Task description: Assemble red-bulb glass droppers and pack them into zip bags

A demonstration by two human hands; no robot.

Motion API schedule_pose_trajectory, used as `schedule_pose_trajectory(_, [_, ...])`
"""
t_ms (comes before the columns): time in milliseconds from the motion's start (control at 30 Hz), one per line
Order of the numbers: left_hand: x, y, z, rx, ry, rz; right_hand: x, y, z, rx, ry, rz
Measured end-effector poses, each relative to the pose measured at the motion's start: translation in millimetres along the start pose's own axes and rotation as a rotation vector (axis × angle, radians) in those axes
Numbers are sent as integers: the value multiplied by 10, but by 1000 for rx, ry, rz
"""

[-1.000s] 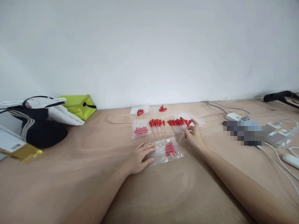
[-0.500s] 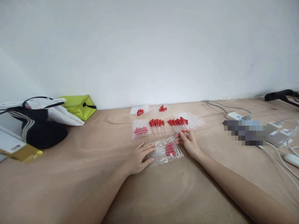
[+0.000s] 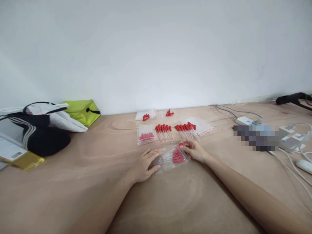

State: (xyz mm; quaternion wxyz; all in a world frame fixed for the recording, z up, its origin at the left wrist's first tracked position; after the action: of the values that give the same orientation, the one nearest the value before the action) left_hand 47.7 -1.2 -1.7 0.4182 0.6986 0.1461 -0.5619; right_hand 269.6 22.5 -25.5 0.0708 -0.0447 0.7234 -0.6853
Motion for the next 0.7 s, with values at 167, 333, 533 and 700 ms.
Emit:
schedule_pose_trajectory(167, [3, -4, 5, 0, 4, -10, -13, 13, -17, 36, -55, 136])
schedule_pose_trajectory(333, [-14, -2, 1, 20, 8, -2, -42, 13, -32, 28, -44, 164])
schedule_pose_trajectory(533, [-20, 5, 0, 24, -10, 10, -8, 38, -37, 98, -28, -6])
schedule_pose_trajectory(700, [6, -25, 2, 36, 0, 12, 6, 72, -67, 94, -10, 65])
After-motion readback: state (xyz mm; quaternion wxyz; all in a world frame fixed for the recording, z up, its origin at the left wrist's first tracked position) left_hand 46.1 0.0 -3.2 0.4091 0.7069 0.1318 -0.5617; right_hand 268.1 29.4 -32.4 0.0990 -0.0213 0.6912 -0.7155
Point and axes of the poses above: each hand's wrist, its own z-axis away from the middle knuckle, its own x-axis out of the palm, y = z × x, the point moved 4 cm from there along -z, towards the middle knuckle, and after that the axes turned 4 degrees about -x, right-handed, at the moved point
